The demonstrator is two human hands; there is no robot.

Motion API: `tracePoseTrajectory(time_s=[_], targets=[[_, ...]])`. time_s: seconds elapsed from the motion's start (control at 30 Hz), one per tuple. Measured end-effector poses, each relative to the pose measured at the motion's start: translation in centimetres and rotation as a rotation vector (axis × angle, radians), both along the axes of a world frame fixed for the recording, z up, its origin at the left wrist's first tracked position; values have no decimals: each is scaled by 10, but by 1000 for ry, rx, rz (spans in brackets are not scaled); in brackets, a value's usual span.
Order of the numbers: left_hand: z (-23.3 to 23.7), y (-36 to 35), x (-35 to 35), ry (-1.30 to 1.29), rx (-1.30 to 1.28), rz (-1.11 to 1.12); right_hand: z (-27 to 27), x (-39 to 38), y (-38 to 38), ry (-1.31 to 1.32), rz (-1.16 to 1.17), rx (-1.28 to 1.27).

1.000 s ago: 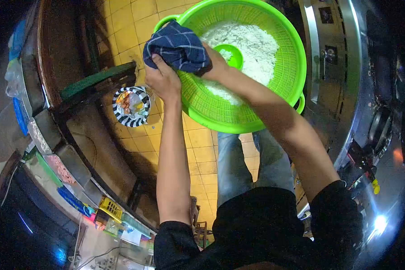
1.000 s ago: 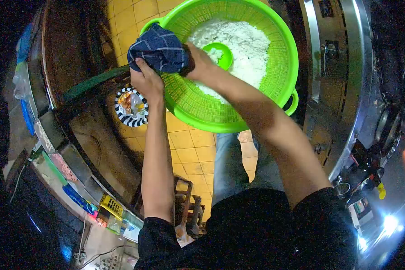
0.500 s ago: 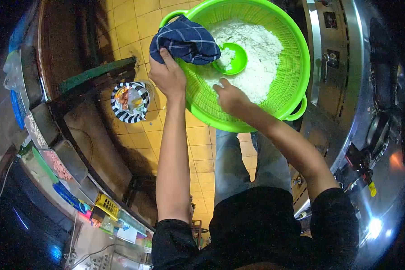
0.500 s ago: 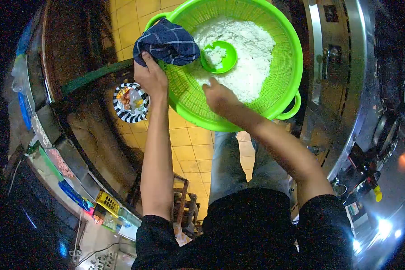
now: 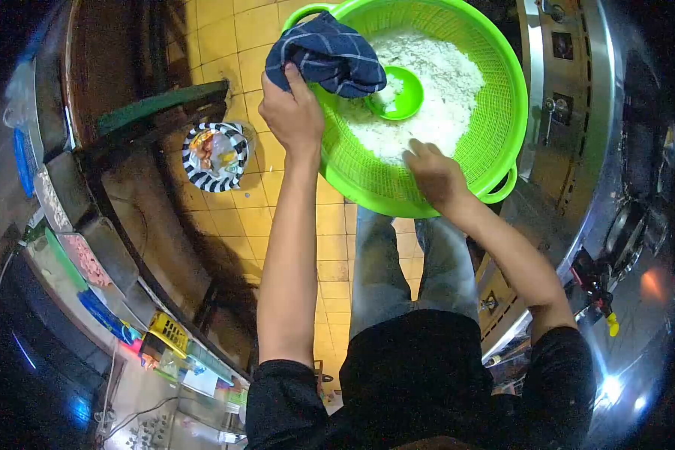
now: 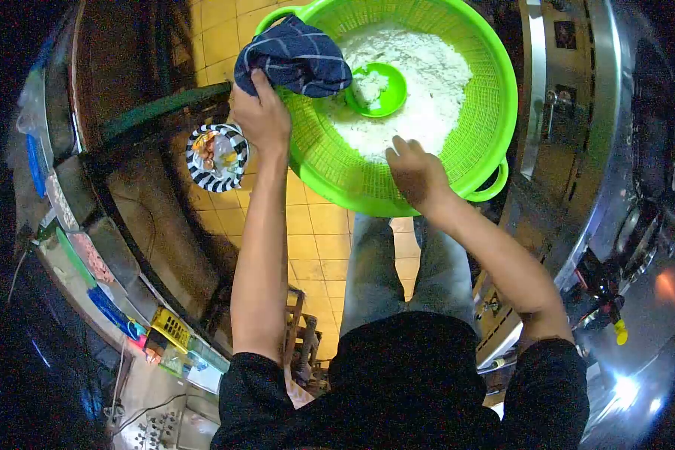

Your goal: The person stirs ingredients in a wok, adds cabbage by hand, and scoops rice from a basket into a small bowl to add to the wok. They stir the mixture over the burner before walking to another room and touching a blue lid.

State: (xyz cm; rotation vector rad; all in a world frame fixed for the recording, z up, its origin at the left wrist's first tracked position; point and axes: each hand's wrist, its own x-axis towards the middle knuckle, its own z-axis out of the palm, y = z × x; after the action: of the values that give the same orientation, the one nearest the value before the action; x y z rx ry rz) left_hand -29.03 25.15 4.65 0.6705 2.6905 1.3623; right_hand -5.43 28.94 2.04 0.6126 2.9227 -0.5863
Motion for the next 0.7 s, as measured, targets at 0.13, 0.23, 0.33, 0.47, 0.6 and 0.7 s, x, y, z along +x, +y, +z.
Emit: tracePoseTrajectory(time_s=[0.13,0.23,0.33,0.47,0.6,0.7], targets=[[-2,-1,0,4,-9,-12,14,10,6,-153,-112,-213],[-1,-1,1,-5,-69,2,6,8,17,-69,-126,-382],[0,-1,0,-3,-79,-22,11,-1,25,-109,-115,-280],[-1,-2,0,5,-75,-20,20,-14,33,-106,82,-24],[-2,-1,0,10,-80,-9,-23,-22,22,-47,119,-137],[-2,-1,1,-12,-80,-17,-44,-33,4,181,86,-94]])
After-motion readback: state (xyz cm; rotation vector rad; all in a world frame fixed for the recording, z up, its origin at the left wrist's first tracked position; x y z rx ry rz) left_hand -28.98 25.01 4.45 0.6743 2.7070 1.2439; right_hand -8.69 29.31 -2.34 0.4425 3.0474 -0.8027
